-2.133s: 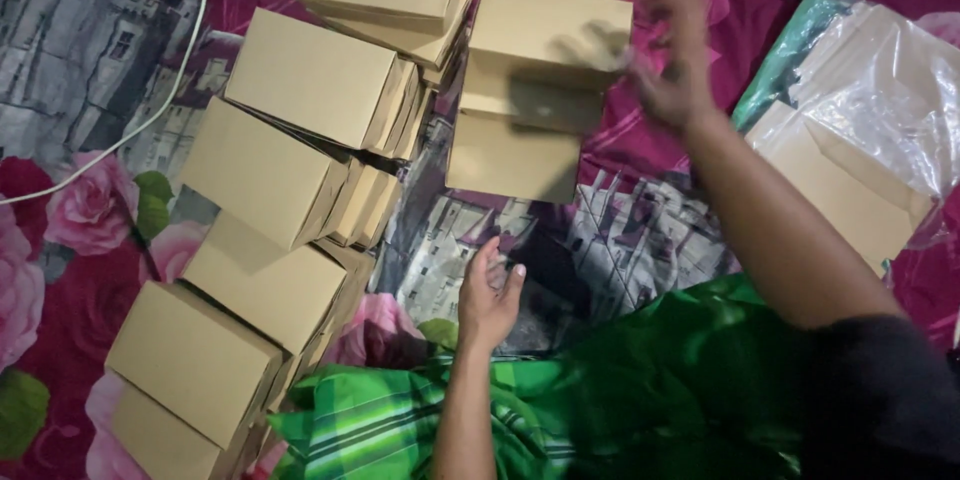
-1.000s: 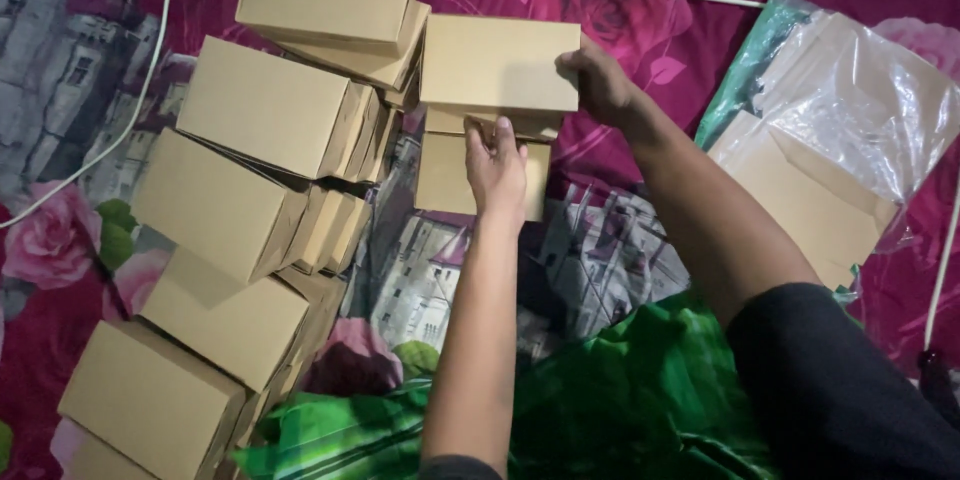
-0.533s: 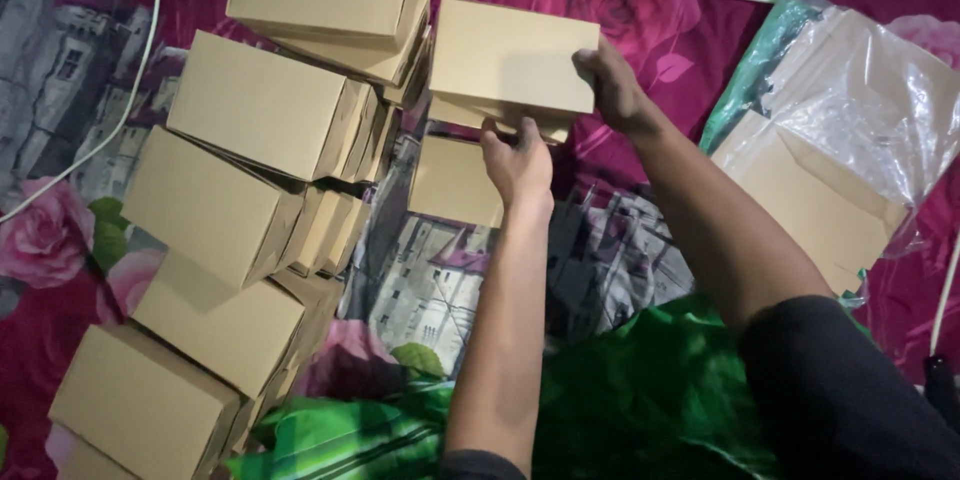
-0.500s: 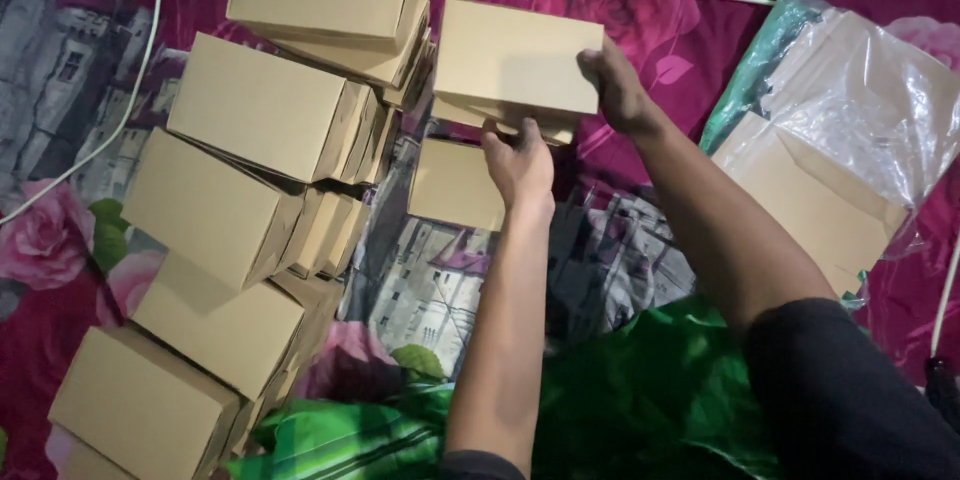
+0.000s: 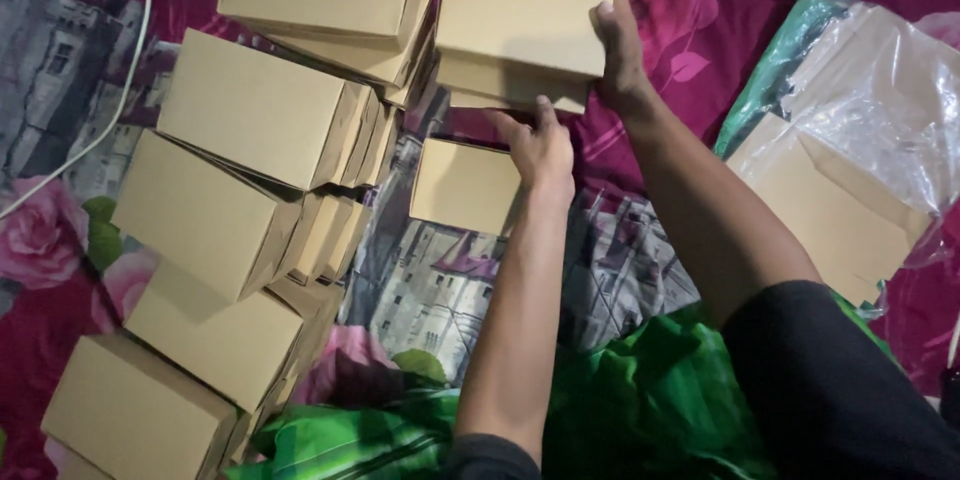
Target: The person assembles cardboard boxes by hand, folding the flaps into place and stacking the completed boxes.
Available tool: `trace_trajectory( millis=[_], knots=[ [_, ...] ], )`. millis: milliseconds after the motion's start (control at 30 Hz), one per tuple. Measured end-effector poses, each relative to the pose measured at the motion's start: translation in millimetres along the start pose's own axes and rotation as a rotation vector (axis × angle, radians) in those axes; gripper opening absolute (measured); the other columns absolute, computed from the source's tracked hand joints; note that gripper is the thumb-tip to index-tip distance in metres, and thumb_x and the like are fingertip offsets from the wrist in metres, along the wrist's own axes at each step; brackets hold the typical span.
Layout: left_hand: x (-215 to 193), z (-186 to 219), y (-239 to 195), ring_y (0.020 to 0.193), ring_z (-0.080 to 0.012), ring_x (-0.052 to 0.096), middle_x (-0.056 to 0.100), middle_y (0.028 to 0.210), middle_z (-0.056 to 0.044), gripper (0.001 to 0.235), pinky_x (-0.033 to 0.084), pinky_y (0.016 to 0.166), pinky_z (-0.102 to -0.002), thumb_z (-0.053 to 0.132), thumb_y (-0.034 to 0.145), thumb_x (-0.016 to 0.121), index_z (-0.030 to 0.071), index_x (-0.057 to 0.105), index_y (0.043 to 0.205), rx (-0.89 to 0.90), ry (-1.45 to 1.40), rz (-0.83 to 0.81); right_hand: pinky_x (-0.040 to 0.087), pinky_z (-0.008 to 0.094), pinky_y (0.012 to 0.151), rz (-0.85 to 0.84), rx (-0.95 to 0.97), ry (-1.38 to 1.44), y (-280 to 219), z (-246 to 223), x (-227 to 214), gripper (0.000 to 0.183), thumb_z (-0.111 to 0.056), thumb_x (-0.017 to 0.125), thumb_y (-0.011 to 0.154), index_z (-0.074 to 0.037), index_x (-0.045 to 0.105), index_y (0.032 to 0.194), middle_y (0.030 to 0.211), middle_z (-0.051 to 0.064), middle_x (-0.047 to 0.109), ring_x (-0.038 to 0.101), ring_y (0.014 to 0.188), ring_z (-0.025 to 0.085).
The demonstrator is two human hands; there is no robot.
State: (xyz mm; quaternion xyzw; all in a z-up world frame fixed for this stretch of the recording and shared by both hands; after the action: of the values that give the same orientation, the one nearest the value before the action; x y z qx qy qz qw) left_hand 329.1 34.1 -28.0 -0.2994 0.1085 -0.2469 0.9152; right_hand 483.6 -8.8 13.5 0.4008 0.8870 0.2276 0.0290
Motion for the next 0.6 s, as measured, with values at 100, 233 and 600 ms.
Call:
trace_trajectory(
  millis=[100, 233, 600],
  knots=[
    [25, -30, 22, 0.148, -0.0432, 0.036, 0.004, 0.172, -0.015, 0.09, 0.053, 0.105, -0.05, 0.025, 0.097, 0.053, 0.019, -0.006, 0.164, -0.017, -0.377, -0.102, 0.048, 0.041, 0.086, -0.007, -0.031, -0.103, -1, -8, 1, 0.048, -0.056, 0.032, 0.111, -0.01, 0.045, 0.119, 0.11, 0.01, 0.053, 0.053, 0.098, 0.024],
    [39, -43, 26, 0.124, -0.0326, 0.063, 0.061, 0.135, -0.024, 0.047, 0.048, 0.107, -0.038, 0.014, 0.097, 0.059, 0.001, 0.041, 0.139, 0.307, -0.248, -0.044, 0.049, 0.039, 0.092, -0.135, 0.051, -0.052, 1, -21, 17, 0.057, -0.06, 0.029, 0.109, -0.007, 0.044, 0.124, 0.114, 0.012, 0.055, 0.055, 0.105, 0.025],
    [17, -42, 14, 0.101, -0.0279, 0.068, 0.065, 0.116, -0.013, 0.051, 0.055, 0.088, -0.04, 0.022, 0.091, 0.06, 0.005, 0.041, 0.135, 0.273, 0.082, 0.059, 0.049, 0.037, 0.088, 0.044, 0.236, 0.208, 4, 27, -24, 0.042, -0.047, 0.048, 0.096, -0.011, 0.048, 0.117, 0.107, 0.005, 0.055, 0.057, 0.099, 0.021]
  ],
)
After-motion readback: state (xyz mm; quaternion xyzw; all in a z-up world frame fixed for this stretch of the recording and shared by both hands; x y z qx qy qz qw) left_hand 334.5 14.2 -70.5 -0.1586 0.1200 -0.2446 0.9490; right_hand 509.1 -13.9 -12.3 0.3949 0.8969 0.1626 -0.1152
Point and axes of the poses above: each hand's wrist, its own y-axis towards the middle knuckle, its own x-axis out of the palm, z = x × y, the point moved 7 cm from there along y, towards the middle knuckle
